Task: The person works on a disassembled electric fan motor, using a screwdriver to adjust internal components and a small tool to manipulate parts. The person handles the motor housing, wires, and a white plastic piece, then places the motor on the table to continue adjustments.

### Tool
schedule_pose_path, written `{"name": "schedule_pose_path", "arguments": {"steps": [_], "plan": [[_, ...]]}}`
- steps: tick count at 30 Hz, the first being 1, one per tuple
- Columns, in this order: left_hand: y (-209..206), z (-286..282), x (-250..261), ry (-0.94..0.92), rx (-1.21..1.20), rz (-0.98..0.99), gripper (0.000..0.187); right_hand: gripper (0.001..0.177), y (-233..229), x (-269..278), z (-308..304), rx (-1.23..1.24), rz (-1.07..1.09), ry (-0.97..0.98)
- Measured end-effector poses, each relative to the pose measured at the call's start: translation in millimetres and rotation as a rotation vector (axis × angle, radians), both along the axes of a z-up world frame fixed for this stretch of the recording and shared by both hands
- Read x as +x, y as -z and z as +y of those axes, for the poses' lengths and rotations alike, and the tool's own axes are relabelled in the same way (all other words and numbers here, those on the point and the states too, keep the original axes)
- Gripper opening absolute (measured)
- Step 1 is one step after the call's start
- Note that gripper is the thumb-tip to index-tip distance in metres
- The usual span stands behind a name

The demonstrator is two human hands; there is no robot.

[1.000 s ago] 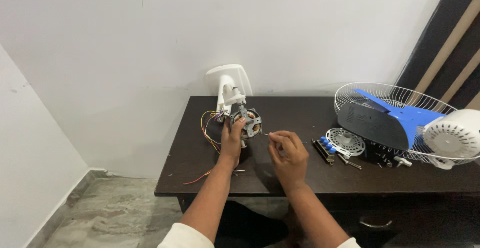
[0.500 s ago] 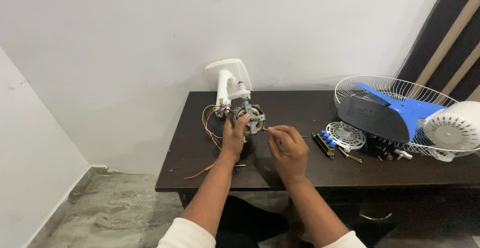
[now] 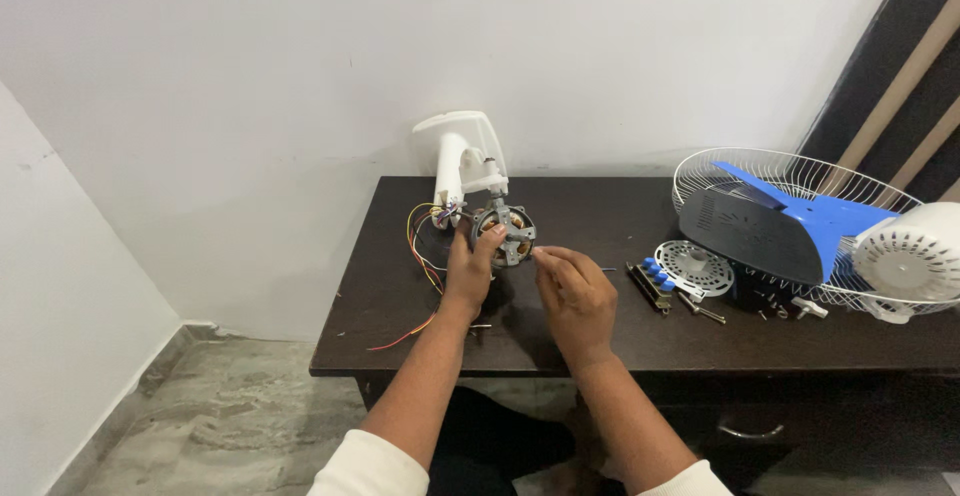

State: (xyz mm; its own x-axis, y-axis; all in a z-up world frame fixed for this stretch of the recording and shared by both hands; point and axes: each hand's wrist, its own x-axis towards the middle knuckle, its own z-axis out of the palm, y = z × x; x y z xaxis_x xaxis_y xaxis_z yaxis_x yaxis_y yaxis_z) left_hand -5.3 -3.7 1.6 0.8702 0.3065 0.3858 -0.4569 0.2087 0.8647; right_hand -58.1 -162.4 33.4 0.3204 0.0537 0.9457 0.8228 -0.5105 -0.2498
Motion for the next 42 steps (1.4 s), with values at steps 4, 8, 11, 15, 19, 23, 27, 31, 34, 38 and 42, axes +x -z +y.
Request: {"name": "schedule_pose_path", "arguments": {"steps": [4, 8, 11, 15, 19, 23, 27, 31, 34, 38, 42], "plan": [[1.0, -0.4, -6.3, 0.030, -0.008, 0.010, 0.043, 0.016, 2.3, -1.6, -1.0, 0.015, 0.056, -0.018], [-0.6, -0.8, -3.7, 0.071, -0.075, 0.011, 0.043, 0.014, 1.2, 0.4, -0.4, -0.004, -0.034, 0.059], [-0.2, -0.7, -2.4, 0.093, -0.090, -0.007, 0.042, 0.017, 1.5, -1.5, 0.7, -0.025, -0.110, 0.074], [0.7, -0.3, -4.8, 0.100, -0.066, -0.012, 0.043, 0.019, 1.3, -3.9, 2.3, -0.052, -0.100, 0.034], [-1.3, -3.0, -6.4, 0.096, -0.057, -0.001, 0.044, 0.020, -1.2, -1.9, 2.3, -0.049, -0.091, 0.036], [0.3, -5.4, -7.8, 0.126, -0.095, 0.045, 0.047, 0.017, 2.2, 0.0, 1.1, 0.033, 0.053, 0.030], [0.1, -5.1, -6.1, 0.119, -0.100, 0.147, 0.053, 0.020, 6.3, 3.9, -0.3, 0.137, 0.174, -0.050], [-0.9, -4.9, -6.3, 0.092, -0.086, 0.198, 0.055, 0.014, 9.1, 6.9, -2.1, 0.186, 0.138, -0.149], [-1.2, -5.3, -8.2, 0.091, -0.078, 0.179, 0.057, 0.016, 11.3, 6.3, -1.4, 0.202, 0.150, -0.187], [-1.7, -5.8, -8.4, 0.100, -0.084, 0.157, 0.060, 0.016, 11.4, 6.6, -0.7, 0.158, 0.060, -0.157], [-1.9, -3.6, -5.5, 0.097, -0.096, 0.197, 0.060, 0.015, 8.8, 7.0, -0.6, 0.105, 0.037, -0.149]]}}
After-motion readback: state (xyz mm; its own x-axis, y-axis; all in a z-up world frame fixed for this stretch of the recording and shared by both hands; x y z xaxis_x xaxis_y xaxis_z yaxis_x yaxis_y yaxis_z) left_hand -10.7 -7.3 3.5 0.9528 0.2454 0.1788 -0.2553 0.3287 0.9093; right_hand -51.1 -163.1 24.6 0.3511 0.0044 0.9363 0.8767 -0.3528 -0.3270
